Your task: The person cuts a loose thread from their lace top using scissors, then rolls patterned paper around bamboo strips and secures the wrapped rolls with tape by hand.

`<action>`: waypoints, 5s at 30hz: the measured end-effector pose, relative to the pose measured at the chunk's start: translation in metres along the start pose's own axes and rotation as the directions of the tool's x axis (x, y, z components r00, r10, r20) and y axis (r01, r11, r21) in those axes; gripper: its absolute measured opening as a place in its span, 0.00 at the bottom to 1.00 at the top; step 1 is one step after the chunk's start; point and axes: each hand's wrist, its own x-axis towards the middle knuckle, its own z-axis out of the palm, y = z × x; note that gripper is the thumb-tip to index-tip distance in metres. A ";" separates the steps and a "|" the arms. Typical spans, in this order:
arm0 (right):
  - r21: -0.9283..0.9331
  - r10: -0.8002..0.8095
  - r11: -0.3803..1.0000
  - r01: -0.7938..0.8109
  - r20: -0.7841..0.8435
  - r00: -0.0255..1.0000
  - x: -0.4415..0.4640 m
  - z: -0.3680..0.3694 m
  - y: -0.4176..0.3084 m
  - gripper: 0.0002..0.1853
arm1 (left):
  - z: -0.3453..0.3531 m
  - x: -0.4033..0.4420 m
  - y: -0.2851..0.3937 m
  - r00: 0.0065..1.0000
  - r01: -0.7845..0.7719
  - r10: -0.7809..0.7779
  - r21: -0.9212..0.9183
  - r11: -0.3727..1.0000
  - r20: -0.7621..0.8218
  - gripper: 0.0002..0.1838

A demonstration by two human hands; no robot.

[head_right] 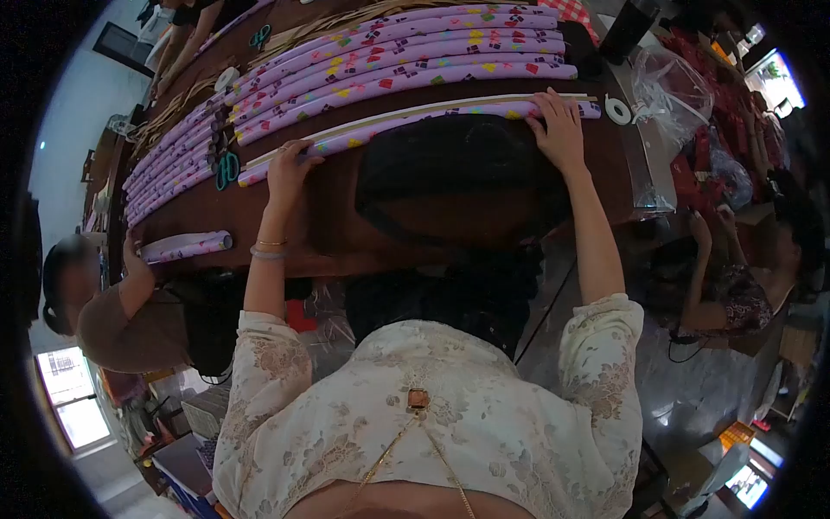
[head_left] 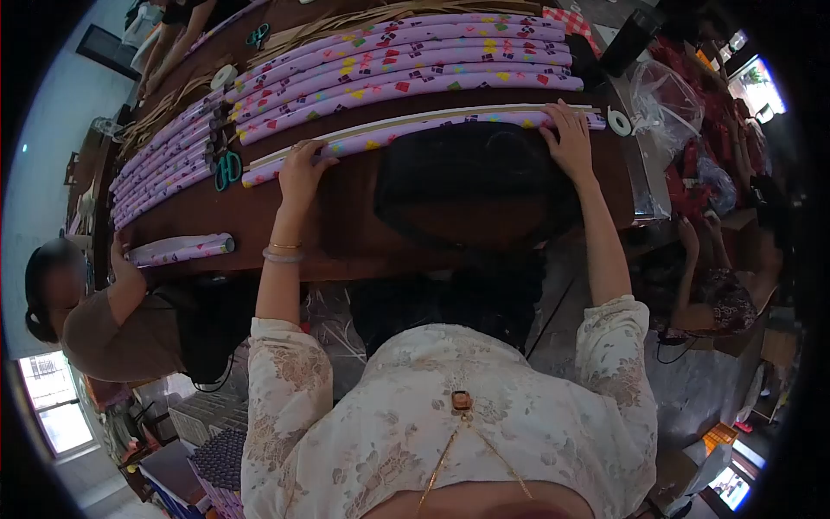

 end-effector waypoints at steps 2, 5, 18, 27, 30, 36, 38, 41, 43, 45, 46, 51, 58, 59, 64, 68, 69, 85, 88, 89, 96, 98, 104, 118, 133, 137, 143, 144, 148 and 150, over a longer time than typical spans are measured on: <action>0.016 0.003 1.000 -0.003 0.013 1.000 0.001 -0.003 -0.002 0.19 | -0.002 0.001 0.002 1.000 0.014 -0.014 -0.004 1.000 0.008 0.17; 0.029 0.008 1.000 -0.008 0.005 1.000 0.001 -0.003 -0.003 0.19 | -0.002 0.001 0.001 1.000 0.026 -0.026 0.009 1.000 0.017 0.17; 0.032 -0.006 0.999 0.006 0.002 1.000 0.000 -0.001 -0.002 0.19 | -0.006 0.002 0.006 0.995 0.087 -0.087 0.004 0.996 0.058 0.18; 0.013 0.018 1.000 -0.019 0.020 1.000 0.004 -0.008 -0.011 0.19 | -0.008 0.001 0.006 0.994 0.094 -0.093 -0.014 0.995 0.059 0.17; 0.026 0.037 0.999 -0.038 0.042 0.998 0.002 -0.007 -0.007 0.19 | -0.006 0.001 0.003 0.996 0.077 -0.077 0.014 0.997 0.054 0.17; 0.055 0.060 0.996 -0.064 0.080 0.995 0.002 -0.010 -0.002 0.20 | -0.006 0.001 0.013 0.994 0.089 -0.090 0.014 0.996 0.060 0.18; 0.066 0.075 0.995 -0.081 0.090 0.993 0.000 -0.015 -0.004 0.20 | -0.006 0.000 0.016 0.996 0.074 -0.076 0.042 0.996 0.048 0.17; 0.057 0.068 0.996 -0.073 0.093 0.993 0.005 -0.017 -0.004 0.19 | -0.003 -0.004 0.011 0.998 0.060 -0.062 0.054 0.997 0.024 0.17; 0.046 0.069 0.996 -0.075 0.132 0.989 0.007 -0.023 -0.008 0.19 | -0.002 -0.003 0.009 0.999 0.030 -0.031 0.016 0.999 0.019 0.17; 0.029 0.079 0.996 -0.085 0.175 0.981 0.011 -0.025 -0.008 0.19 | -0.001 -0.005 0.009 0.999 0.039 -0.039 0.009 0.999 0.024 0.17; 0.035 0.073 0.996 -0.082 0.216 0.974 0.011 -0.026 -0.006 0.20 | -0.001 -0.006 0.009 0.999 0.030 -0.030 -0.012 0.999 0.029 0.17; 0.022 0.062 0.997 -0.073 0.311 0.948 0.017 -0.030 -0.004 0.22 | 0.001 -0.005 0.005 0.998 -0.031 0.028 0.057 0.998 0.052 0.18; 0.036 0.030 0.998 -0.044 0.322 0.946 0.020 -0.030 -0.007 0.24 | -0.001 -0.003 0.003 0.995 -0.029 0.020 0.090 0.996 0.099 0.18; 0.026 0.031 0.999 -0.041 0.323 0.946 0.021 -0.033 -0.008 0.25 | -0.001 -0.002 0.005 0.993 -0.029 0.017 0.109 0.994 0.114 0.18; 0.043 0.067 0.996 -0.084 0.307 0.949 0.011 -0.029 -0.006 0.24 | 0.002 -0.009 0.006 1.000 0.001 -0.005 0.106 0.994 0.031 0.21; 0.008 0.055 0.998 -0.057 0.205 0.977 0.006 -0.024 -0.009 0.22 | 0.002 -0.009 0.004 0.999 0.043 -0.044 0.054 0.998 0.013 0.19; 0.034 0.042 0.998 -0.048 0.169 0.985 0.006 -0.023 -0.008 0.19 | 0.001 -0.009 0.005 0.999 0.033 -0.033 0.039 0.999 0.017 0.19; 0.010 0.084 0.996 -0.091 0.284 0.955 0.007 -0.027 -0.005 0.17 | 0.005 -0.008 0.003 0.999 0.039 -0.040 0.060 0.997 0.031 0.23; 0.037 0.073 0.996 -0.085 0.264 0.962 0.009 -0.032 -0.012 0.18 | 0.001 -0.008 0.003 0.999 0.003 -0.006 0.069 0.998 0.042 0.23; 0.049 0.063 0.996 -0.078 0.262 0.963 0.010 -0.031 -0.013 0.18 | -0.001 -0.006 0.005 0.999 -0.026 0.024 0.056 0.998 0.040 0.22; -0.059 0.093 0.995 -0.080 0.259 0.961 0.008 -0.027 -0.011 0.17 | 0.005 -0.007 0.001 0.998 0.004 -0.002 0.022 1.000 -0.068 0.19; -0.087 0.075 0.995 -0.055 0.251 0.965 0.009 -0.030 -0.016 0.17 | 0.007 -0.008 0.000 0.998 0.015 -0.013 0.025 1.000 -0.062 0.19; -0.062 0.091 0.995 -0.076 0.292 0.952 0.011 -0.028 -0.014 0.15 | -0.001 -0.005 0.005 0.997 0.041 -0.036 0.071 0.997 -0.064 0.19; -0.077 0.074 0.996 -0.048 0.387 0.919 0.015 -0.035 -0.007 0.19 | -0.006 -0.002 0.015 0.995 0.083 -0.079 0.070 0.994 -0.052 0.14; -0.057 0.055 0.998 -0.040 0.296 0.954 0.017 -0.036 -0.007 0.23 | -0.005 0.004 0.019 0.999 -0.019 0.011 0.170 0.985 0.052 0.16; -0.057 0.072 0.997 -0.057 0.326 0.942 0.023 -0.036 -0.007 0.27 | 0.001 0.004 0.017 0.994 -0.088 0.069 0.230 0.969 0.086 0.22; -0.124 0.050 0.992 -0.019 0.255 0.966 0.026 -0.028 -0.008 0.30 | 0.007 0.010 0.006 0.991 -0.044 0.023 0.161 0.986 0.130 0.26; -0.128 0.062 0.991 -0.033 0.233 0.970 0.026 -0.027 -0.007 0.30 | 0.007 0.011 0.006 0.990 -0.035 0.013 0.163 0.986 0.138 0.27; -0.086 -0.090 0.990 0.107 0.184 0.979 0.022 -0.019 -0.013 0.26 | 0.010 0.023 -0.006 0.982 -0.092 0.066 0.140 0.986 0.177 0.30; -0.062 -0.079 0.994 0.084 0.086 0.993 0.023 -0.011 -0.016 0.24 | 0.013 0.030 -0.011 0.978 -0.109 0.071 0.187 0.976 0.198 0.30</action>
